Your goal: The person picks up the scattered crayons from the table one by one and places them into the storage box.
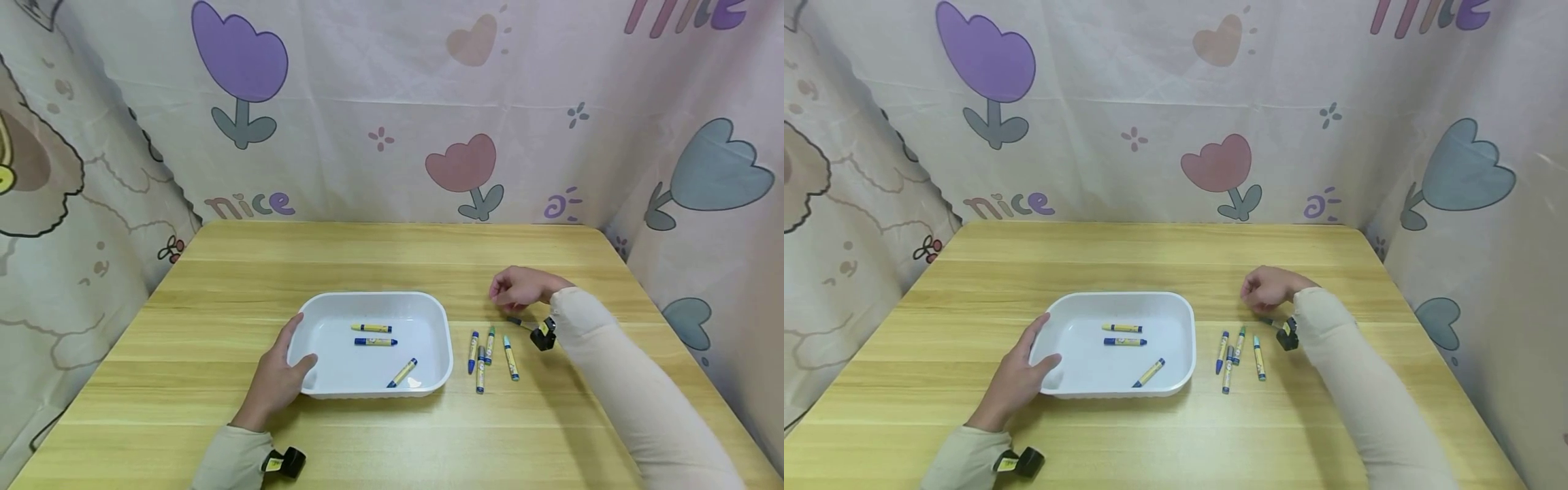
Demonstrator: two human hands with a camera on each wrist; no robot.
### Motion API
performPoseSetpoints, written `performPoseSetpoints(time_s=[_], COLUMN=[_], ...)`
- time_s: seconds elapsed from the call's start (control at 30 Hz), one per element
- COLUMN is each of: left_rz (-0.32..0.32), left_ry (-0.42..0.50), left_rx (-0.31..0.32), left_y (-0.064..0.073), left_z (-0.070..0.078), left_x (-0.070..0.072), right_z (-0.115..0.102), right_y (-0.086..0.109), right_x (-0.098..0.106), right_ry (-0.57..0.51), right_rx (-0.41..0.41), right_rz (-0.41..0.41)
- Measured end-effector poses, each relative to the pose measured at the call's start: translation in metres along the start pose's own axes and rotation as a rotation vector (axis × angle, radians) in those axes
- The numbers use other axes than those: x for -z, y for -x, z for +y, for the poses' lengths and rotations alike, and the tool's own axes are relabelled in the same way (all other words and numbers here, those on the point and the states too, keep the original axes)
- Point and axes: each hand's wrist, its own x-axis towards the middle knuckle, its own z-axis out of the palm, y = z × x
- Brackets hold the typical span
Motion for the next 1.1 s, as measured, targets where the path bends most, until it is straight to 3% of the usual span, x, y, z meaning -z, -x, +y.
performPoseSetpoints(time_s=[0.37, 0.57, 1.1], left_rz=[0.002, 0.005, 0.005], left_ry=[-0.001, 0.000, 0.002], left_rx=[0.000, 0.007, 0.007], left_y=[0.000, 0.000, 0.001], left_z=[0.000, 0.000, 0.001], left_x=[0.000, -0.001, -0.001], right_z=[0.025, 0.033, 0.030], right_y=[0.016, 0.022, 0.020], right_x=[0.004, 0.005, -0.001], right_ry=[0.077, 0.053, 0.111], right_rx=[-0.077, -0.117, -0.130], right_rz=[-0.039, -0.056, -0.083])
